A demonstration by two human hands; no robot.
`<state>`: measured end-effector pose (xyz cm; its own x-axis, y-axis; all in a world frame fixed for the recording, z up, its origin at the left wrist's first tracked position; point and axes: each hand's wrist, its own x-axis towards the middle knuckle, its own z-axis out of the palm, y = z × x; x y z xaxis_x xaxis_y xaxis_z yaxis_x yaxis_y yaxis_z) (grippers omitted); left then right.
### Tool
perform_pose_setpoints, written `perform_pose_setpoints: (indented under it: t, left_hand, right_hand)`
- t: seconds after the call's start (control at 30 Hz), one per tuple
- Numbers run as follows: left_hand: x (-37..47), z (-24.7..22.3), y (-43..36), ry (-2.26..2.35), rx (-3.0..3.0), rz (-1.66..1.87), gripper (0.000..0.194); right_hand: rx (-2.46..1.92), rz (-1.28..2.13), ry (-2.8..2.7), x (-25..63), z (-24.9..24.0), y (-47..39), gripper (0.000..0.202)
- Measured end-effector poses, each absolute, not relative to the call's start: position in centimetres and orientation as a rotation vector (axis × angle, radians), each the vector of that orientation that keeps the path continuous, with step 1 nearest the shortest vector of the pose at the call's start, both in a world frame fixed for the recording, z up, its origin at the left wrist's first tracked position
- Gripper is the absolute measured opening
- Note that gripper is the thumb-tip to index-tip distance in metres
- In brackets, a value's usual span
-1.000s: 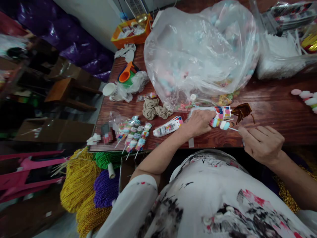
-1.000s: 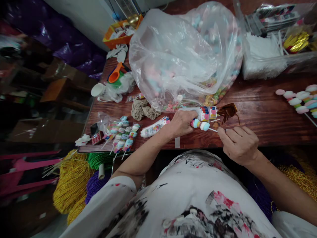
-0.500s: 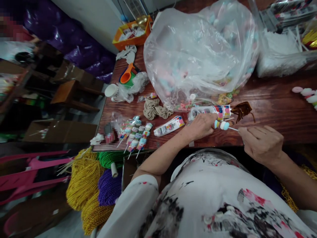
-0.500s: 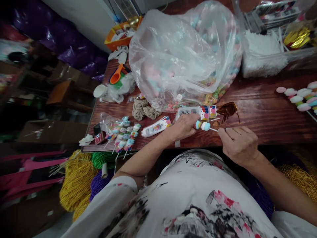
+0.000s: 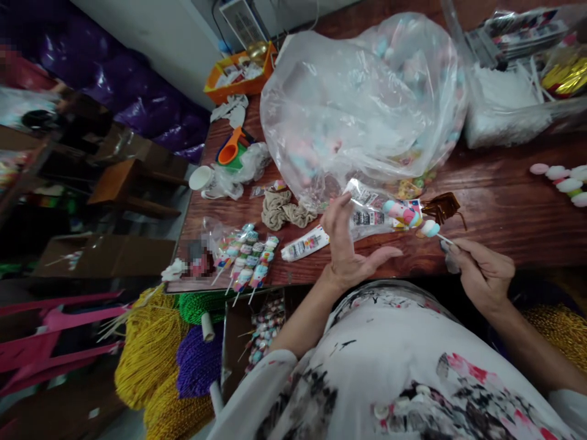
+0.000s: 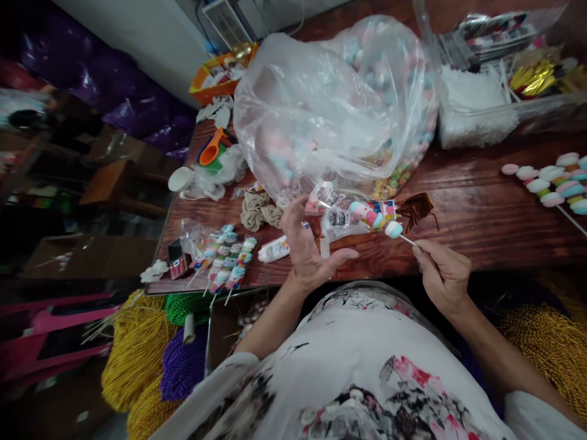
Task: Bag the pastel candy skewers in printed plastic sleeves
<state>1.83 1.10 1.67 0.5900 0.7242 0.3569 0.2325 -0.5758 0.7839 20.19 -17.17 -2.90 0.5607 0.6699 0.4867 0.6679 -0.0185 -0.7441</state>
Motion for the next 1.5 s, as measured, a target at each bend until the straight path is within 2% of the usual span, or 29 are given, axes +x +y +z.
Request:
perform_pose_setpoints:
  t: [0.07,0.2,0.33,0.63,0.73,0.9,1.0,1.17,1.33,1.5]
  left_hand:
    - [2.2,0.5,0.3,0.747,1.66,0.885,0.087]
    - [4.2,-0.1,1.1,0.701,1.136,0.685,0.068]
    - [5.4,1.1,3.4,0.788,1.047,0.734,0.055]
    - [5.5,1.0,3.7,0.874,1.136,0.749,0.062]
    - [5.7,0.7,3.5,0.878,1.092,0.727,0.062]
    - [5.4,0.6,3.7,0.92,1.071,0.739,0.061]
    - [5.1,0.7,3.9,0.932,1.02,0.805,0.06]
    - [5.4,0.9,3.4,0.899,0.993,0.806,0.06]
    - [5.8,0.8,2.8,0.929,1.031,0.788,0.061]
    - [5.8,0.4,2.5,0.815,0.985,0.783,0.063]
  right_hand:
    - [-1.686,-0.083,-1.125,19.2,-3.4,-16.9,0.018]
    - [-1.607,-0.332,-1.459,17.6,-3.2,-15.7,0.025]
    - [-1.579,-0.44,-1.625,16.8,-2.6,-14.9,0.026]
    - [-1.619,-0.345,-1.658,16.2,-3.3,-15.1,0.024]
    - [-1.644,-0.22,-1.617,15.7,-3.6,-14.9,0.021]
    - [-1.604,0.451,-1.142,15.0,-3.8,-15.4,0.011]
    - [-1.576,0.63,-0.954,14.8,-3.8,-16.0,0.013]
    - [-1.609,0.404,-1.134,14.5,-4.1,-16.4,0.014]
    - [-1.602,-0.167,-1.577,14.8,-4.4,-15.9,0.038]
    - [-1.643,-0.348,-1.657,15.4,-4.6,-15.4,0.046]
